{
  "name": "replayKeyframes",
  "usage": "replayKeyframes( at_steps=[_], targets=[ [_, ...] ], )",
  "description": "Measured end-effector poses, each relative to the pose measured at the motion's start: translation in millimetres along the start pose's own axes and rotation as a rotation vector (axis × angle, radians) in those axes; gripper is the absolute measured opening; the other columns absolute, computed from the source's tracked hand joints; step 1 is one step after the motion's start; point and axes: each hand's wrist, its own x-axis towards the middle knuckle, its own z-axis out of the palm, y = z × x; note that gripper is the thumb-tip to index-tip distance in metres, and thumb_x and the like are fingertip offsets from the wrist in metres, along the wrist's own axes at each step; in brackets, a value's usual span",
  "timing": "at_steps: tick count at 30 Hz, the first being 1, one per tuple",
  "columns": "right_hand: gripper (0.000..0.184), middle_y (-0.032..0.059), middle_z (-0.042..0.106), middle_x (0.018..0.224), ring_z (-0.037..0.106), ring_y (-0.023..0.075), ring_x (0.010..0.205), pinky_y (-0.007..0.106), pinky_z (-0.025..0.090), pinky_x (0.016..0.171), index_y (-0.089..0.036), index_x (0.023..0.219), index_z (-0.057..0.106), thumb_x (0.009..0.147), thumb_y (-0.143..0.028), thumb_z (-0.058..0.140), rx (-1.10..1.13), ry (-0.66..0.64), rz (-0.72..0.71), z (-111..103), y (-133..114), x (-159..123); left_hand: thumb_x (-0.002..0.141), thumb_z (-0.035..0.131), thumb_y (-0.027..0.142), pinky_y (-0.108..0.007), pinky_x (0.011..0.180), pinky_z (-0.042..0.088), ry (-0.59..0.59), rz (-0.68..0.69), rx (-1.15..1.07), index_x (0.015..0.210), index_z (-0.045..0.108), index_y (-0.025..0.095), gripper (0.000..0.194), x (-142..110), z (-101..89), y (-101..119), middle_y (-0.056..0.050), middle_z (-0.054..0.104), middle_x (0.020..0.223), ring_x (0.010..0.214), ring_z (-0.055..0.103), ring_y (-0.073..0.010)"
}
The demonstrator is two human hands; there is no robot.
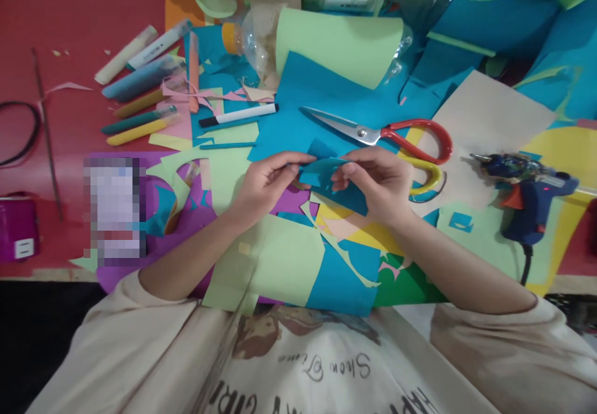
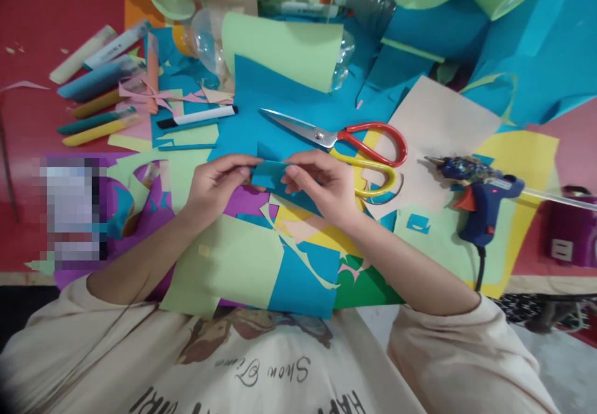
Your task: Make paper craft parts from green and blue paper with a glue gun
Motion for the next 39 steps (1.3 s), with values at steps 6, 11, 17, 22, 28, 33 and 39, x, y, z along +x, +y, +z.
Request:
replayKeyframes(
  at_steps=[6, 11, 17, 22, 28, 33, 39],
  targets=[
    [0.020, -0.0005, 0.070, 0.068, 0.064, 0.0114, 0.052, 0.024, 0.055, 0.049, -0.021, 0.078, 0.066, 0.081, -0.041, 0.068, 0.006, -0.106, 0.026, -2, -2, -2, 0.089, 0.053, 0.045, -0.025, 0.073, 0.053, 0.095, 0.048, 0.110, 0.110, 0.071, 0.022, 0.035, -2, -3.7, 1, -0.002, 0.070, 0.089, 0.077, 0.065, -0.0146],
    [0.017, 0.0034, 0.072, 0.071, 0.063, 0.0117, 0.058, 0.023, 0.051, 0.054, -0.019, 0.078, 0.070, 0.084, -0.034, 0.064, -0.185, -0.397, -0.066, 1, -3, -4, 0.085, 0.060, 0.047, -0.022, 0.057, 0.045, 0.092, 0.044, 0.096, 0.122, 0.064, 0.027, 0.043, -2, -5.7, -1, -0.001, 0.066, 0.082, 0.069, 0.059, -0.0132],
    [0.009, 0.0024, 0.068, 0.075, 0.059, 0.0096, 0.059, 0.021, 0.047, 0.054, -0.018, 0.079, 0.066, 0.083, -0.026, 0.065, -0.248, -0.476, -0.149, 1, -2, -1, 0.080, 0.068, 0.039, -0.019, 0.056, 0.043, 0.077, 0.039, 0.090, 0.130, 0.056, 0.031, 0.053, -1, -5.0, -5, -0.003, 0.063, 0.122, 0.075, 0.058, -0.0106],
    [0.018, 0.0023, 0.060, 0.090, 0.059, 0.0091, 0.064, 0.022, 0.050, 0.057, -0.020, 0.096, 0.056, 0.085, -0.032, 0.063, -0.097, -0.372, 0.046, -2, 4, -1, 0.081, 0.067, 0.039, -0.020, 0.063, 0.048, 0.058, 0.084, 0.158, 0.132, 0.055, 0.031, 0.053, -3, -3.5, -4, -0.004, 0.055, 0.138, 0.079, 0.061, -0.0116],
    [0.036, 0.0073, 0.056, 0.111, 0.061, 0.0162, 0.094, 0.024, 0.055, 0.065, -0.023, 0.118, 0.051, 0.087, -0.037, 0.062, -0.002, -0.379, 0.104, -2, 8, -1, 0.084, 0.064, 0.043, -0.023, 0.069, 0.053, 0.044, 0.244, 0.226, 0.134, 0.052, 0.030, 0.053, 0, -5.3, -12, -0.006, 0.051, 0.141, 0.078, 0.062, -0.0113],
    [0.033, 0.0064, 0.056, 0.106, 0.059, 0.0122, 0.079, 0.024, 0.054, 0.063, -0.022, 0.117, 0.053, 0.088, -0.037, 0.061, -0.009, -0.398, 0.108, -3, 7, 0, 0.085, 0.061, 0.048, -0.024, 0.067, 0.056, 0.024, 0.389, 0.277, 0.137, 0.047, 0.031, 0.056, 5, -7.6, -23, -0.007, 0.052, 0.140, 0.077, 0.064, -0.0116],
    [0.033, 0.0064, 0.059, 0.103, 0.059, 0.0112, 0.071, 0.025, 0.053, 0.062, -0.019, 0.112, 0.057, 0.086, -0.040, 0.062, -0.046, -0.419, 0.105, -5, 6, 0, 0.085, 0.063, 0.046, -0.026, 0.066, 0.057, 0.033, 0.432, 0.256, 0.138, 0.045, 0.035, 0.057, 3, -8.1, -21, -0.006, 0.051, 0.140, 0.077, 0.065, -0.0124]
  ],
)
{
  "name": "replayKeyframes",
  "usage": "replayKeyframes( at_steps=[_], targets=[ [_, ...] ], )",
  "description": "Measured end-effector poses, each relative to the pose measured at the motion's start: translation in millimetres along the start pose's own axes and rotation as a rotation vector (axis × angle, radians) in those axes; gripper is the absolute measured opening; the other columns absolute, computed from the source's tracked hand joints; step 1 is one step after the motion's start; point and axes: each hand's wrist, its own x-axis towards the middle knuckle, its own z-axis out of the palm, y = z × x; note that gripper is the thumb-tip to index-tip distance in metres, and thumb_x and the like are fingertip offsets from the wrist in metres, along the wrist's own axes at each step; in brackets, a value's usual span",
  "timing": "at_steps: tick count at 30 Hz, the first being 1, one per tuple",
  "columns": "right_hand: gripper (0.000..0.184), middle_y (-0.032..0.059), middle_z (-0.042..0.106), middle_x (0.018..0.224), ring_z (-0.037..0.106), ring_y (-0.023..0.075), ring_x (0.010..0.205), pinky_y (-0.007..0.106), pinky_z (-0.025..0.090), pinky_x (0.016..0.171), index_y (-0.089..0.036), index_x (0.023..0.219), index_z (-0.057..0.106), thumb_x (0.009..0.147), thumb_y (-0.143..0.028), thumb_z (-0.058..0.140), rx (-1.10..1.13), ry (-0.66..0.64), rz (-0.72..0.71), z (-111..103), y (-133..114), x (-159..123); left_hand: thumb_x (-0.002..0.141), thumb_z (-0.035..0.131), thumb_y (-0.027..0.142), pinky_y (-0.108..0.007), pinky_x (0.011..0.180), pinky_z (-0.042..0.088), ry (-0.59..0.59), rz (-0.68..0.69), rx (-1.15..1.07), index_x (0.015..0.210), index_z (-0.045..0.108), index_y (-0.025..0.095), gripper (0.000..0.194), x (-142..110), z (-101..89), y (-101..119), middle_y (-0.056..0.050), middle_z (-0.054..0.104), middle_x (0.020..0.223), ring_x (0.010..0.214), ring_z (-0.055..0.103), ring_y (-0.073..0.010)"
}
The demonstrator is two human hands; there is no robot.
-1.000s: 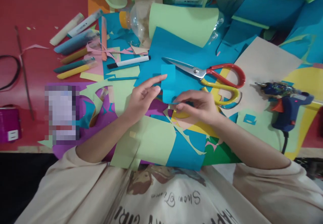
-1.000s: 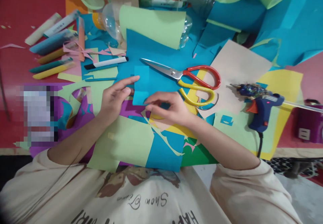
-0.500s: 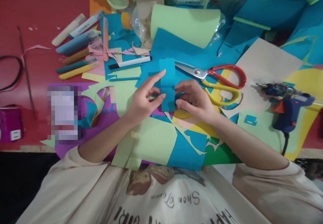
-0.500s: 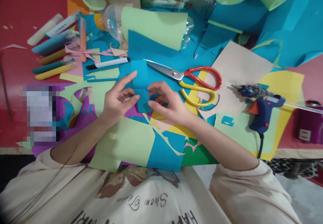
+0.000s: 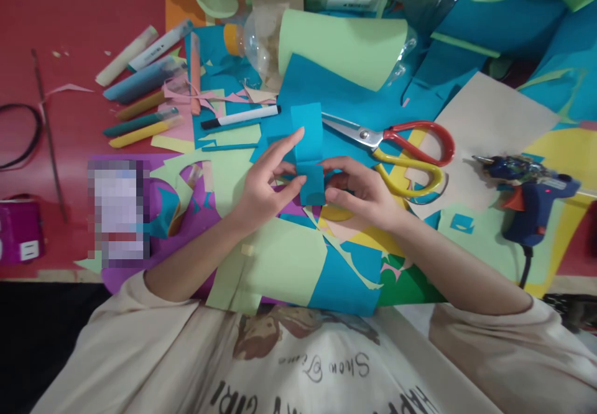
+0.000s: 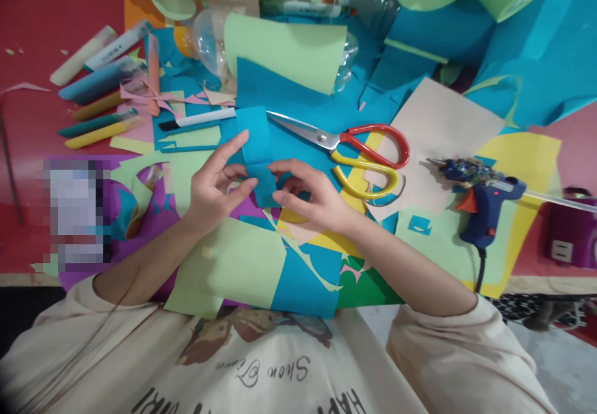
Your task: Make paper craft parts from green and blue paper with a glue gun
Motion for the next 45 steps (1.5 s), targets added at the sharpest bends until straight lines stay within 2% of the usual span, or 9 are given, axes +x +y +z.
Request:
replayKeyframes(
  at_steps=[4, 9, 12, 15, 20, 24, 36, 41, 45],
  targets=[
    [0.029, 0.0073, 0.062, 0.100, 0.061, 0.0153, 0.080, 0.029, 0.054, 0.068, -0.018, 0.105, 0.061, 0.087, -0.041, 0.061, -0.096, -0.002, -0.083, 0, 0, 1, 0.086, 0.060, 0.051, -0.025, 0.057, 0.053, -0.007, -0.018, -0.076, 0.137, 0.046, 0.039, 0.054, 0, -3.2, 3, -0.004, 0.052, 0.138, 0.078, 0.065, -0.0143],
    [0.024, 0.0091, 0.068, 0.097, 0.063, 0.0184, 0.089, 0.031, 0.053, 0.072, -0.016, 0.103, 0.065, 0.090, -0.035, 0.056, -0.254, -0.049, -0.249, 0, -2, 2, 0.091, 0.048, 0.057, -0.026, 0.056, 0.048, 0.047, -0.021, -0.154, 0.138, 0.046, 0.035, 0.052, 1, -5.8, -4, -0.003, 0.065, 0.101, 0.072, 0.062, -0.0145],
    [0.025, 0.0085, 0.070, 0.096, 0.063, 0.0172, 0.085, 0.031, 0.052, 0.074, -0.017, 0.104, 0.067, 0.093, -0.033, 0.051, -0.311, -0.114, -0.288, 0, -4, 2, 0.091, 0.050, 0.054, -0.026, 0.053, 0.042, 0.125, -0.018, -0.154, 0.135, 0.049, 0.038, 0.048, 3, -5.9, -8, -0.001, 0.064, 0.089, 0.055, 0.049, -0.0092],
    [0.029, 0.0086, 0.071, 0.096, 0.063, 0.0170, 0.084, 0.032, 0.052, 0.075, -0.018, 0.106, 0.068, 0.095, -0.034, 0.046, -0.347, -0.145, -0.302, 0, -5, 2, 0.090, 0.053, 0.049, -0.027, 0.048, 0.037, 0.183, 0.001, -0.119, 0.131, 0.053, 0.043, 0.041, 6, -5.5, -9, -0.001, 0.064, 0.094, 0.048, 0.039, -0.0069],
    [0.027, 0.0093, 0.070, 0.090, 0.062, 0.0167, 0.083, 0.031, 0.050, 0.073, -0.015, 0.101, 0.070, 0.094, -0.030, 0.048, -0.373, -0.181, -0.335, 0, -7, 2, 0.087, 0.056, 0.055, -0.024, 0.050, 0.043, 0.203, 0.023, -0.020, 0.133, 0.051, 0.037, 0.050, 9, -4.0, -12, -0.003, 0.062, 0.117, 0.066, 0.058, -0.0111],
    [0.026, 0.0080, 0.067, 0.078, 0.059, 0.0156, 0.073, 0.030, 0.049, 0.068, -0.013, 0.098, 0.071, 0.093, -0.028, 0.050, -0.399, -0.232, -0.365, 0, -9, 4, 0.086, 0.061, 0.050, -0.024, 0.053, 0.049, 0.176, 0.023, -0.007, 0.131, 0.053, 0.037, 0.048, 9, -4.4, -12, -0.004, 0.058, 0.132, 0.069, 0.061, -0.0111],
    [0.025, 0.0082, 0.070, 0.077, 0.060, 0.0156, 0.075, 0.030, 0.049, 0.069, -0.013, 0.091, 0.071, 0.094, -0.027, 0.050, -0.379, -0.284, -0.410, 0, -8, 7, 0.084, 0.063, 0.049, -0.022, 0.052, 0.049, 0.179, 0.014, -0.003, 0.132, 0.052, 0.036, 0.051, 10, -5.7, -13, -0.005, 0.055, 0.138, 0.063, 0.056, -0.0077],
    [0.027, 0.0052, 0.066, 0.066, 0.060, 0.0146, 0.069, 0.030, 0.050, 0.068, -0.016, 0.072, 0.065, 0.093, -0.023, 0.050, -0.370, -0.260, -0.435, 2, -9, 7, 0.084, 0.065, 0.043, -0.022, 0.054, 0.047, 0.174, -0.007, -0.056, 0.117, 0.066, 0.031, 0.035, 9, -4.6, -2, -0.005, 0.066, 0.116, 0.060, 0.052, -0.0065],
    [0.023, 0.0075, 0.070, 0.079, 0.065, 0.0161, 0.078, 0.032, 0.052, 0.071, -0.018, 0.074, 0.064, 0.092, -0.024, 0.052, -0.373, -0.176, -0.416, 3, -7, 5, 0.085, 0.064, 0.039, -0.022, 0.057, 0.045, 0.165, -0.027, -0.052, 0.108, 0.071, 0.025, 0.028, 8, -4.4, 5, -0.004, 0.069, 0.094, 0.065, 0.053, -0.0092]
  ],
)
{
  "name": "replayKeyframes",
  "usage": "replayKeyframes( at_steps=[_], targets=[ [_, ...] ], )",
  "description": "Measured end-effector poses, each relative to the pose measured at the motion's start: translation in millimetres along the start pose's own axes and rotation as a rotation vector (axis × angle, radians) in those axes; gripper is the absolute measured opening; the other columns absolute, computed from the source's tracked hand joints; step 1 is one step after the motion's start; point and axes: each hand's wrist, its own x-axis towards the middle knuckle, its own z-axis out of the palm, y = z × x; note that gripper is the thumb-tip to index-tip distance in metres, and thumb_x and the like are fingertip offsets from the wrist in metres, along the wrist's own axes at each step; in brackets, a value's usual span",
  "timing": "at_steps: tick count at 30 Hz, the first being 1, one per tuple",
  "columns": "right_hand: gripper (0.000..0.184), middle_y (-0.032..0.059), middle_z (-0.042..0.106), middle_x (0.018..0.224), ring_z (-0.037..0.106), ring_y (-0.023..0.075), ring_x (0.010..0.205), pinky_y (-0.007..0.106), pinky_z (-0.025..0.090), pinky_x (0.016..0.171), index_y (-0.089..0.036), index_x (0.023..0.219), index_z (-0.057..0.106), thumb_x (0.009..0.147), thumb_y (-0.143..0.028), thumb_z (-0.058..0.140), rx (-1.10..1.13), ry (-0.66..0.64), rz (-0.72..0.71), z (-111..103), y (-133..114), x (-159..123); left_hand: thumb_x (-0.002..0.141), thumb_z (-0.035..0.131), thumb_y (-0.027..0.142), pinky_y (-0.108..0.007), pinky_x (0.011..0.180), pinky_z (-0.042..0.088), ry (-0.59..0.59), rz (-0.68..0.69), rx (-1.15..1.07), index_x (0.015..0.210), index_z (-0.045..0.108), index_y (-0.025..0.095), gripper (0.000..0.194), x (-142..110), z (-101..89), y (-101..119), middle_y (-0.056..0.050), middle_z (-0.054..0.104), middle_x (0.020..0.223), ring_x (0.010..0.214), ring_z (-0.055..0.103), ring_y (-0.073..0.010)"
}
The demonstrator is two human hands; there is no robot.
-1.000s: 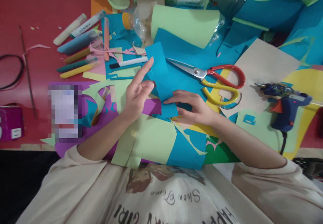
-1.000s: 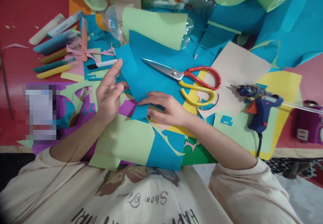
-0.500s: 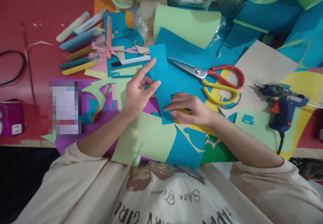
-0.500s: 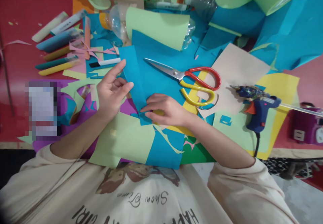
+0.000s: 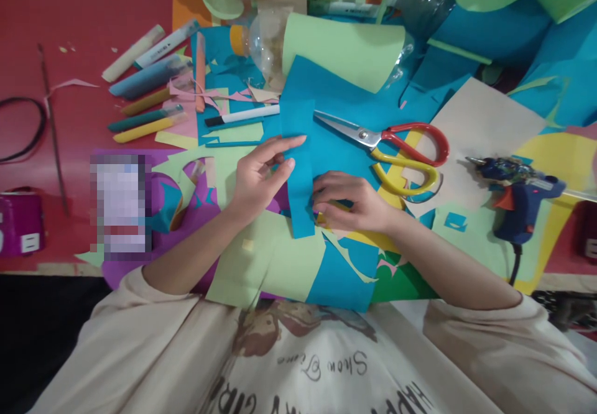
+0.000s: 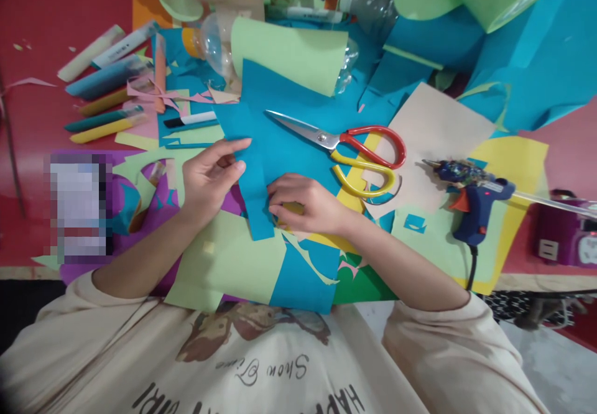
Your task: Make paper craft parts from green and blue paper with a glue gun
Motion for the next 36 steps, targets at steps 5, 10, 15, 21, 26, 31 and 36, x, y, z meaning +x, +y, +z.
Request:
replayKeyframes(
  at_steps=[5, 10, 15, 21, 26, 31, 36],
  targets=[
    [0.027, 0.0077, 0.072, 0.082, 0.067, 0.0157, 0.078, 0.030, 0.053, 0.068, -0.019, 0.069, 0.062, 0.093, -0.027, 0.051, -0.013, 0.199, 0.112, 1, -1, -3, 0.084, 0.064, 0.038, -0.021, 0.049, 0.038, -0.057, -0.088, -0.042, 0.113, 0.069, 0.024, 0.033, -1, -0.9, 2, -0.006, 0.069, 0.108, 0.057, 0.046, -0.0065],
    [0.026, 0.0055, 0.068, 0.074, 0.064, 0.0143, 0.066, 0.027, 0.051, 0.059, -0.019, 0.072, 0.060, 0.093, -0.029, 0.049, -0.061, 0.359, 0.236, 2, -3, -4, 0.083, 0.067, 0.037, -0.021, 0.045, 0.034, -0.101, -0.148, -0.115, 0.119, 0.065, 0.028, 0.037, -4, -0.9, 0, -0.001, 0.061, 0.077, 0.052, 0.040, -0.0070],
    [0.016, 0.0070, 0.070, 0.087, 0.066, 0.0187, 0.076, 0.032, 0.055, 0.064, -0.019, 0.093, 0.064, 0.091, -0.026, 0.049, -0.305, 0.267, 0.339, -15, -15, -2, 0.083, 0.068, 0.037, -0.021, 0.046, 0.035, -0.136, -0.186, -0.153, 0.120, 0.064, 0.031, 0.038, -7, 0.6, -1, 0.001, 0.052, 0.069, 0.052, 0.038, -0.0079],
    [0.040, 0.0222, 0.063, 0.123, 0.058, 0.0380, 0.113, 0.054, 0.051, 0.090, -0.009, 0.126, 0.057, 0.088, -0.017, 0.047, -0.981, -0.011, 0.632, -55, -38, -16, 0.082, 0.068, 0.037, -0.023, 0.046, 0.035, -0.231, -0.334, -0.258, 0.120, 0.063, 0.029, 0.039, -9, 1.2, 14, 0.002, 0.049, 0.062, 0.051, 0.042, -0.0097],
    [0.054, 0.0213, 0.062, 0.120, 0.057, 0.0375, 0.113, 0.050, 0.053, 0.086, -0.010, 0.139, 0.046, 0.085, -0.013, 0.044, -1.069, -0.164, 0.789, -61, -28, -28, 0.082, 0.066, 0.029, -0.021, 0.042, 0.030, -0.318, -0.335, -0.295, 0.122, 0.061, 0.027, 0.040, -14, -0.1, 13, 0.006, 0.040, 0.053, 0.046, 0.036, -0.0080],
    [0.062, 0.0213, 0.058, 0.115, 0.057, 0.0353, 0.108, 0.047, 0.053, 0.084, -0.011, 0.143, 0.043, 0.081, -0.014, 0.048, -1.109, -0.126, 0.743, -59, -15, -24, 0.080, 0.064, 0.021, -0.020, 0.044, 0.031, -0.332, -0.372, -0.243, 0.122, 0.060, 0.024, 0.043, -12, -0.3, 8, 0.007, 0.042, 0.054, 0.047, 0.039, -0.0072],
    [0.051, 0.0212, 0.059, 0.108, 0.059, 0.0355, 0.102, 0.047, 0.051, 0.082, -0.015, 0.131, 0.055, 0.079, -0.016, 0.052, -1.034, -0.102, 0.802, -62, -22, -11, 0.079, 0.064, 0.019, -0.020, 0.046, 0.034, -0.332, -0.327, -0.186, 0.123, 0.059, 0.023, 0.045, -12, 0.8, 10, 0.006, 0.043, 0.058, 0.050, 0.041, -0.0078]
  ],
)
